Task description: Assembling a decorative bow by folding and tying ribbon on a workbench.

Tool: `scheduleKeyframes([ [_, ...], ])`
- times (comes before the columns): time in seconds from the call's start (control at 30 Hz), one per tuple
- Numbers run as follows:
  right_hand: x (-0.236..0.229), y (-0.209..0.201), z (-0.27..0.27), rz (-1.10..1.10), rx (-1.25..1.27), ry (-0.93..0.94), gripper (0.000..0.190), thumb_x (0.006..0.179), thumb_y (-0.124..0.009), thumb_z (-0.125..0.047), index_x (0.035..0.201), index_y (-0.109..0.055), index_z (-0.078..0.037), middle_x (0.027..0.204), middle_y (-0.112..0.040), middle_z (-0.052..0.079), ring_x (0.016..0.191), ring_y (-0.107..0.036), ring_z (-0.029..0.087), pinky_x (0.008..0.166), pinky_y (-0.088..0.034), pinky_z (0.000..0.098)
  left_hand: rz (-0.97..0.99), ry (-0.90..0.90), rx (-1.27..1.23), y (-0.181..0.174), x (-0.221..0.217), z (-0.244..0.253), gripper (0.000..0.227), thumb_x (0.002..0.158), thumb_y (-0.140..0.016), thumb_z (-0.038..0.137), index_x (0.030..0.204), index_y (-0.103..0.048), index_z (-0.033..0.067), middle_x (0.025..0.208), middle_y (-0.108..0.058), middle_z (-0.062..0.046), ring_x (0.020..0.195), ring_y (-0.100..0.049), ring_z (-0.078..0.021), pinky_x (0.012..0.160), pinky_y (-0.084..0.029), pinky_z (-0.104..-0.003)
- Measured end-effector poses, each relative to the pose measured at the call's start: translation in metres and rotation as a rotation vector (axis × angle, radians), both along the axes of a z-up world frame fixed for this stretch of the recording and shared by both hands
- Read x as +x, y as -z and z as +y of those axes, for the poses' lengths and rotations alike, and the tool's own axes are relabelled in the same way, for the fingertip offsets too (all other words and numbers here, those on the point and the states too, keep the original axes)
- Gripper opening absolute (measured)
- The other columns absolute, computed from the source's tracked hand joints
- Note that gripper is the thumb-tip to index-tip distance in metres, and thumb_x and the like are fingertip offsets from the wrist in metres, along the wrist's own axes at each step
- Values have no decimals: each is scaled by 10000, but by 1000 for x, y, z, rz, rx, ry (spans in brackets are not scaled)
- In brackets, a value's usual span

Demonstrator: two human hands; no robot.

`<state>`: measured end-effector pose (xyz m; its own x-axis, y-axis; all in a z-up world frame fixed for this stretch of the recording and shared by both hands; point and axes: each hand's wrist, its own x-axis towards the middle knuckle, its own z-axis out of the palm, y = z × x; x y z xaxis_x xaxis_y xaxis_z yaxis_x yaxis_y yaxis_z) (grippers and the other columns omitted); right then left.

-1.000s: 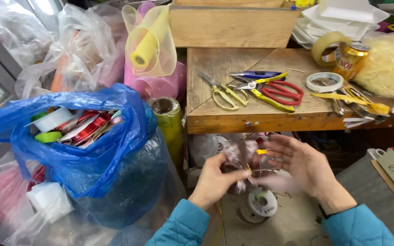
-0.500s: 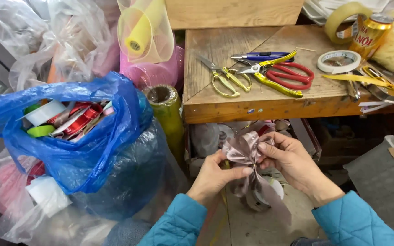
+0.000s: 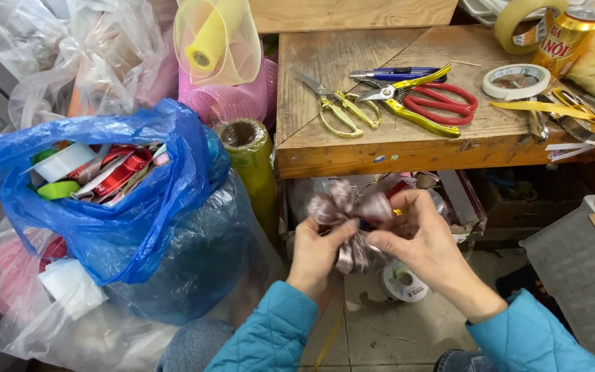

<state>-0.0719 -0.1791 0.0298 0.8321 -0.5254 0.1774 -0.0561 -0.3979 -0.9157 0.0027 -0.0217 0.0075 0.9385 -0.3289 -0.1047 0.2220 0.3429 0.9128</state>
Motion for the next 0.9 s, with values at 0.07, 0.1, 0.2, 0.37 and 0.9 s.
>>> scheduleKeyframes([
  [0.07,1,-17,1,164,48,-146,772,578,-1038,-249,1252,-713,-58,1075,-796,225,1055,-755,392,921,-601,567,61,-31,-71,7,12,1,388,722,-961,62,1066,-796,-9,917,-809,-134,803,-734,-176,710,-590,-295],
  [0.1,1,-13,3,159,48,-149,772,578,-1038,-249,1252,-713,-58,1075,-796,225,1055,-755,392,921,-601,567,55,-34,-71,4,13,4,388,722,-961,62,1066,-796,-9,917,-809,-134,803,-734,-176,710,-590,-295],
  [0.2,-1,4,0,109,175,-138,276,795,-894,-124,1010,-800,21,906,-813,227,891,-732,322,809,-609,456,42,-45,-43,8,13,3,426,665,-991,50,1038,-796,-12,906,-813,-142,798,-731,-180,697,-589,-305],
  [0.37,-2,-28,7,33,442,-110,468,867,-821,-217,1268,-721,2,980,-714,188,803,-606,248,651,-561,363,-45,89,-3,-9,9,6,477,629,-1001,62,1057,-794,22,897,-808,-107,794,-734,-165,695,-617,-306],
  [0.9,5,-4,19,-148,636,-75,211,938,-778,-124,1071,-764,40,748,-717,203,505,-630,191,405,-537,311,-142,110,7,12,10,-5,287,685,-961,40,937,-826,59,778,-792,-101,729,-712,-127,670,-608,-323],
])
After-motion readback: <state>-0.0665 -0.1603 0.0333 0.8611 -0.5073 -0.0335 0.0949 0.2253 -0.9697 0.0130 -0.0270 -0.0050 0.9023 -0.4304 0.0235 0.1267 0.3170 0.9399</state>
